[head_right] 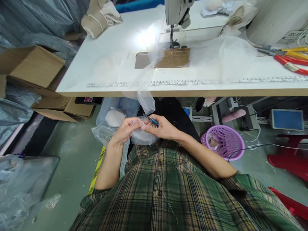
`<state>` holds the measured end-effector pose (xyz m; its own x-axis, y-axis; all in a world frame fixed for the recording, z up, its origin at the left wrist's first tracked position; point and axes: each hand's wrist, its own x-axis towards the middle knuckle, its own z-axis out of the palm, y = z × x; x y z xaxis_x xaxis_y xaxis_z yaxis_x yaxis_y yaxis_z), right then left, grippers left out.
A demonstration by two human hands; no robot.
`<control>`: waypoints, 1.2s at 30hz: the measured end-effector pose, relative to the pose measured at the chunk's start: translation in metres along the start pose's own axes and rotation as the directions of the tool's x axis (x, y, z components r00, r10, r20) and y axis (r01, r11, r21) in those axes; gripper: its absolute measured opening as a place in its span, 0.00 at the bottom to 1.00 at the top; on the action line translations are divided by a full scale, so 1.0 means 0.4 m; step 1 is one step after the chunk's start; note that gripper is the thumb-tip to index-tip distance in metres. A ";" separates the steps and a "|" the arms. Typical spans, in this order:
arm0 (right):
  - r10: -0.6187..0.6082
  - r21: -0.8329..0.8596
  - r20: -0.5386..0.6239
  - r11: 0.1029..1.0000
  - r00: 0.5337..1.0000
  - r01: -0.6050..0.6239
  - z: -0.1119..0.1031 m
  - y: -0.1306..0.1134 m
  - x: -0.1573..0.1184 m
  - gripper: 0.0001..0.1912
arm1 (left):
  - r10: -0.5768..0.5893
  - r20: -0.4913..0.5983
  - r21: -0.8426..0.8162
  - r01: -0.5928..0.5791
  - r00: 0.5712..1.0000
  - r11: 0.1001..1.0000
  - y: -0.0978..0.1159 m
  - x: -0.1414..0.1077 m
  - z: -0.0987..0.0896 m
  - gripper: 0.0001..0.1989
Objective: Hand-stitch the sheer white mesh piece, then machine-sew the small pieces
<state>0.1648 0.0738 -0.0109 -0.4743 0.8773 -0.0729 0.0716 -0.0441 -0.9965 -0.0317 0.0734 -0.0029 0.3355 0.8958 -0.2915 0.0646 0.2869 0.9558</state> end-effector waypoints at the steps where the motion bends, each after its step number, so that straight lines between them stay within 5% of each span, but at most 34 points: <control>1: 0.029 0.034 0.014 0.999 0.999 -0.030 -0.001 0.001 -0.003 0.25 | -0.017 0.027 0.008 0.017 0.999 1.000 0.002 0.001 -0.008 0.15; 5: 0.102 0.149 0.006 0.984 0.995 -0.102 -0.018 0.013 -0.022 0.21 | -0.102 0.247 0.111 0.077 0.964 0.991 0.006 -0.007 -0.064 0.17; 8: 0.164 0.232 -0.011 0.960 0.986 -0.157 -0.029 0.030 -0.042 0.18 | -0.070 0.292 0.119 0.036 0.954 0.992 0.001 -0.020 -0.100 0.18; 15: 0.147 0.166 0.024 0.975 0.989 -0.149 -0.022 0.069 -0.047 0.20 | -0.099 0.148 0.026 0.096 0.984 0.995 -0.010 -0.011 -0.100 0.19; 19: 0.075 -0.130 -0.126 0.987 0.989 -0.092 -0.025 0.110 -0.025 0.15 | -0.007 -0.080 0.220 0.024 0.997 0.975 -0.044 0.030 -0.101 0.19; 22: 0.085 -0.219 -0.187 0.968 0.979 -0.126 -0.029 0.137 -0.014 0.13 | 0.153 -0.252 0.383 -0.047 0.956 0.922 -0.084 0.054 -0.107 0.24; 31: 0.104 -0.051 -0.248 0.991 0.963 -0.120 -0.036 0.132 -0.010 0.18 | 0.392 -0.331 0.554 -0.160 0.859 0.817 -0.112 0.040 -0.123 0.14; 36: 0.279 0.222 -0.215 0.947 0.936 -0.231 -0.006 0.085 0.002 0.27 | 0.416 -0.381 0.496 -0.197 0.826 0.846 -0.114 0.042 -0.117 0.13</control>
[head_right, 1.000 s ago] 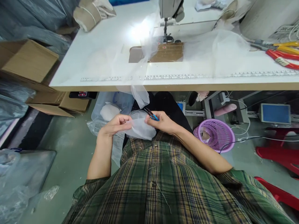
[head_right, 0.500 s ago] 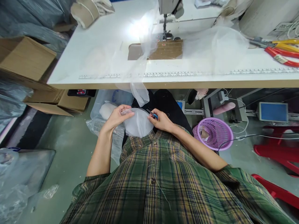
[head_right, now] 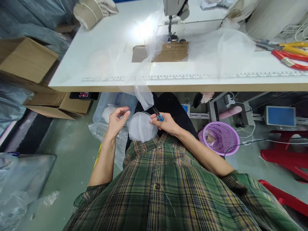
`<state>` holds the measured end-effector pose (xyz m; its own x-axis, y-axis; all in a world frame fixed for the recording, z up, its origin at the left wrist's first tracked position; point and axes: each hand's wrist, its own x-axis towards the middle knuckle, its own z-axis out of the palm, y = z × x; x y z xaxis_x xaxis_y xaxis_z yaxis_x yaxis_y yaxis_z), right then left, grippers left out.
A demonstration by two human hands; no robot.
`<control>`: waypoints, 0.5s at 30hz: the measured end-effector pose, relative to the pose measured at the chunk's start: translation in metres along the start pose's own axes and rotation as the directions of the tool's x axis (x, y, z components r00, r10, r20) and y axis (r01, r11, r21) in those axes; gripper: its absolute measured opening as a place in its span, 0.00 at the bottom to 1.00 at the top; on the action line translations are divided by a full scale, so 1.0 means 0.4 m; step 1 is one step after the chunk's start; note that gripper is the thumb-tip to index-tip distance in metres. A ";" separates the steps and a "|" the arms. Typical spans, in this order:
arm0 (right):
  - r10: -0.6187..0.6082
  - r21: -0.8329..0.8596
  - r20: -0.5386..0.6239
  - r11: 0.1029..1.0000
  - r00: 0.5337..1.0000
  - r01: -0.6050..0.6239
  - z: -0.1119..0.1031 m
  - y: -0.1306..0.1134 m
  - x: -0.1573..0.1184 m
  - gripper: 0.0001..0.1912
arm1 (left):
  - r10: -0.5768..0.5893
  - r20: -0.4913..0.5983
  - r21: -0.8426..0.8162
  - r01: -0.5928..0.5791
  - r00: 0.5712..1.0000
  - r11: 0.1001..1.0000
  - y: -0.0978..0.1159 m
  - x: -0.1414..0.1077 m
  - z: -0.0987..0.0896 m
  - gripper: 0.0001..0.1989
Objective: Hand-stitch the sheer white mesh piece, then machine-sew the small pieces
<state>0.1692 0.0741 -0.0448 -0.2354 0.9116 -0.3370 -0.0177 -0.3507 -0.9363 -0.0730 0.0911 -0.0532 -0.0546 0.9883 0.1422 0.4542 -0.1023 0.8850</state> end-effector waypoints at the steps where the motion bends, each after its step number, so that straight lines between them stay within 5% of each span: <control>1: 0.028 0.026 0.005 0.999 1.000 -0.028 0.015 -0.013 0.002 0.27 | -0.001 -0.005 -0.005 0.001 1.000 1.000 0.000 0.000 0.003 0.13; 8: -0.069 0.033 0.103 0.997 0.992 0.066 0.105 -0.077 0.026 0.23 | 0.001 0.034 -0.037 0.000 0.999 0.999 -0.005 -0.011 0.015 0.16; 12: -0.158 -0.160 0.127 0.971 0.979 0.178 0.053 -0.044 0.000 0.20 | 0.143 0.066 0.009 -0.144 0.987 0.990 0.003 -0.039 0.024 0.19; 15: -0.298 -0.400 0.044 0.870 0.954 0.290 -0.011 -0.012 -0.024 0.16 | 0.286 0.210 0.071 -0.306 0.935 0.949 0.014 -0.066 0.050 0.23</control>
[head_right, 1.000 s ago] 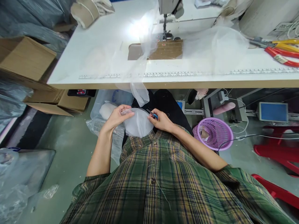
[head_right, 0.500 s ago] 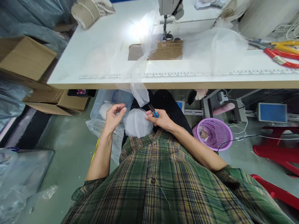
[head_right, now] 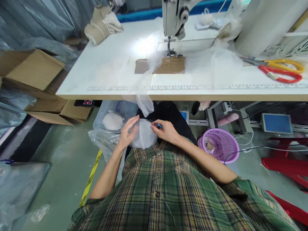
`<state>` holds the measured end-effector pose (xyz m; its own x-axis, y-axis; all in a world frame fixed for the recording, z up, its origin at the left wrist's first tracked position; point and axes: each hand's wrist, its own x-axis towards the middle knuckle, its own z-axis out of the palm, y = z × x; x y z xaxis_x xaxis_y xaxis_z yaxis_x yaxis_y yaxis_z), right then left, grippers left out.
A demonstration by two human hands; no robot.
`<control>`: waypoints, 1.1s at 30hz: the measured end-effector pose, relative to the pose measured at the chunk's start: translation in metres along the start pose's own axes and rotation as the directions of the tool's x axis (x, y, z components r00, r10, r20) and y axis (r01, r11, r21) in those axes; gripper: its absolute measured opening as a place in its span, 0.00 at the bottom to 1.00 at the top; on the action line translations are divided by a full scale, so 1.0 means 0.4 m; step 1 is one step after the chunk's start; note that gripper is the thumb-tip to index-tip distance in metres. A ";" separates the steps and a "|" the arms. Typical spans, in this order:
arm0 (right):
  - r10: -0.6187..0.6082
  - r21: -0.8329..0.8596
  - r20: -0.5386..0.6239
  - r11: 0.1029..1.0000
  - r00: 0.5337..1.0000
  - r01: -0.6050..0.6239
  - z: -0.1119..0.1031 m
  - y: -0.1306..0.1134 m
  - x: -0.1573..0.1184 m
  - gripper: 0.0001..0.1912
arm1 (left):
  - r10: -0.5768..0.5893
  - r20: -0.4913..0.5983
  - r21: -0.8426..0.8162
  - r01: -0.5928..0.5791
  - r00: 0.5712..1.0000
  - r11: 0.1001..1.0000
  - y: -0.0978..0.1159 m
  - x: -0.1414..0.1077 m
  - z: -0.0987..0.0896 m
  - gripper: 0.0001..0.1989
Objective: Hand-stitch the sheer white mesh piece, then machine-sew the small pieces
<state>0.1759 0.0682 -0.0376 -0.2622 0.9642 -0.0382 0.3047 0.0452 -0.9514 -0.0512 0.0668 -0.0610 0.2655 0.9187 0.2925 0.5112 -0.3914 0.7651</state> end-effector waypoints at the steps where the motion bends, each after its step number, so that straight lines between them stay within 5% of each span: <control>1: -0.029 -0.051 -0.070 0.998 0.997 0.026 -0.013 0.010 -0.006 0.17 | 0.034 0.054 0.046 -0.037 0.998 0.998 0.005 -0.003 0.013 0.24; 4: -0.079 -0.045 -0.259 0.997 0.963 0.069 -0.033 0.015 0.004 0.21 | 0.089 0.136 0.175 -0.112 0.987 0.978 0.013 -0.003 0.049 0.27; 7: -0.087 0.038 -0.323 0.994 0.943 0.105 -0.029 -0.008 0.050 0.26 | 0.114 0.083 0.220 -0.130 0.990 0.967 0.020 0.009 0.059 0.25; 11: -0.084 0.126 -0.305 0.984 0.949 0.127 -0.011 -0.040 0.109 0.24 | 0.111 -0.175 0.196 -0.075 0.978 0.978 0.050 0.036 0.016 0.17; 14: -0.141 0.136 -0.294 0.973 0.946 0.187 -0.001 -0.058 0.102 0.20 | 0.156 -0.379 0.218 -0.076 0.912 0.973 0.090 0.054 -0.035 0.13; 19: -0.366 0.071 -0.108 0.925 0.924 0.374 0.001 -0.098 0.006 0.08 | 0.289 -0.472 0.256 -0.185 0.833 0.949 0.152 0.063 -0.074 0.11; 22: -0.436 0.118 0.041 0.895 0.899 0.429 0.000 -0.114 -0.047 0.04 | 0.268 -0.431 0.182 -0.208 0.862 0.961 0.167 0.058 -0.060 0.09; 26: -0.453 0.203 0.163 0.885 0.876 0.420 -0.003 -0.110 -0.074 0.06 | 0.170 -0.253 -0.012 -0.179 0.952 0.984 0.169 0.051 -0.023 0.12; 29: -0.384 0.215 0.211 0.915 0.899 0.341 -0.003 -0.094 -0.077 0.07 | 0.048 -0.052 -0.204 -0.058 0.998 0.977 0.162 0.045 -0.006 0.18; 33: -0.285 0.254 0.224 0.940 0.932 0.227 -0.003 -0.074 -0.079 0.05 | -0.128 0.202 -0.381 0.199 0.971 0.903 0.154 0.037 -0.002 0.21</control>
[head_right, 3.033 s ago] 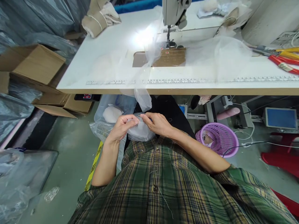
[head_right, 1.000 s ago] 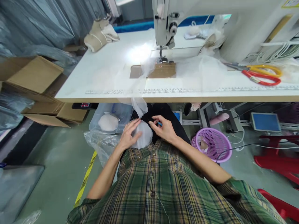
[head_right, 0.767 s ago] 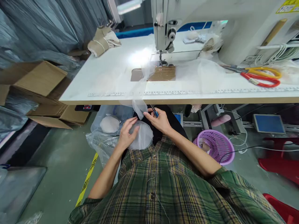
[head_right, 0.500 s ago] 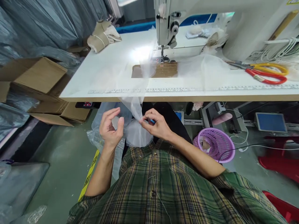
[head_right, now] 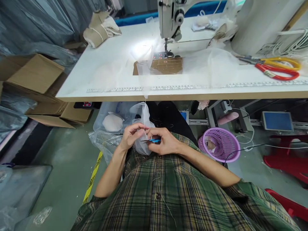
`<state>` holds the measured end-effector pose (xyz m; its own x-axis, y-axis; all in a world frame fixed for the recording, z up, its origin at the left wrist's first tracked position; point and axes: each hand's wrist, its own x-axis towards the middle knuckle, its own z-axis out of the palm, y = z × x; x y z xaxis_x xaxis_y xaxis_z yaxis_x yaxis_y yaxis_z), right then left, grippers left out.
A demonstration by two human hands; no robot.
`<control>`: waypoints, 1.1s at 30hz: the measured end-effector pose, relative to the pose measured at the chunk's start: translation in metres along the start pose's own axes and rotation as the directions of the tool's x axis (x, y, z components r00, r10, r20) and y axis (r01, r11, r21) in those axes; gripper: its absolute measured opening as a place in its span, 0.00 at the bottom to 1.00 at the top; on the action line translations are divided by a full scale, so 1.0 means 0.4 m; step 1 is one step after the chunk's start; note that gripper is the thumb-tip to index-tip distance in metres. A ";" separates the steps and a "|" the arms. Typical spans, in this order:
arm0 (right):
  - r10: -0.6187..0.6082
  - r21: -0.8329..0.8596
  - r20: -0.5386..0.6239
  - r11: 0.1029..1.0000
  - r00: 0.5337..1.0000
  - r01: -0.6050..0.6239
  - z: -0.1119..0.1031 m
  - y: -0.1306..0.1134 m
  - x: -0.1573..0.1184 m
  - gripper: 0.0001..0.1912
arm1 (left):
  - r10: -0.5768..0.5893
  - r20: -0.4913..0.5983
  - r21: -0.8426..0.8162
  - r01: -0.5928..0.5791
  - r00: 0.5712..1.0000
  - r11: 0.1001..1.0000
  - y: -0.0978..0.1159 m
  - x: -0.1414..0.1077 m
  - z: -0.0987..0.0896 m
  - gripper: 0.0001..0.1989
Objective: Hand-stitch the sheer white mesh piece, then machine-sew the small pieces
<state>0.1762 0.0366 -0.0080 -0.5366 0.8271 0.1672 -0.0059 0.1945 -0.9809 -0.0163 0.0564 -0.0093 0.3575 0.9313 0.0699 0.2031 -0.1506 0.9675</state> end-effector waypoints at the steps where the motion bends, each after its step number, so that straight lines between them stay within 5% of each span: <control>1: 0.028 0.013 -0.006 1.000 1.000 -0.028 -0.001 0.003 -0.001 0.04 | -0.039 0.020 -0.028 0.039 0.999 0.999 -0.001 -0.001 0.000 0.20; 4: 0.117 0.026 -0.037 0.993 0.992 -0.116 -0.009 0.005 0.005 0.03 | -0.077 0.033 -0.041 0.078 0.996 0.996 -0.005 -0.002 0.003 0.16; 12: 0.271 -0.085 -0.126 0.955 0.954 -0.283 -0.053 0.015 0.041 0.27 | -0.044 -0.139 0.059 0.053 0.989 0.997 -0.006 -0.008 -0.011 0.11; 23: 0.159 -0.293 -0.123 0.937 0.980 -0.189 -0.031 0.022 0.086 0.25 | -0.061 -0.121 -0.019 0.059 0.991 0.998 0.000 -0.013 -0.022 0.11; 33: 0.155 -0.289 -0.119 0.940 0.981 -0.183 -0.025 0.030 0.075 0.25 | -0.124 -0.083 -0.127 0.113 0.989 0.985 -0.006 -0.008 -0.025 0.12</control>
<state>0.1686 0.0691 -0.0136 -0.4264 0.9042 0.0242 0.3368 0.1835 -0.9235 -0.0271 0.0573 -0.0093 0.2527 0.9671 -0.0305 0.1245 -0.0012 0.9922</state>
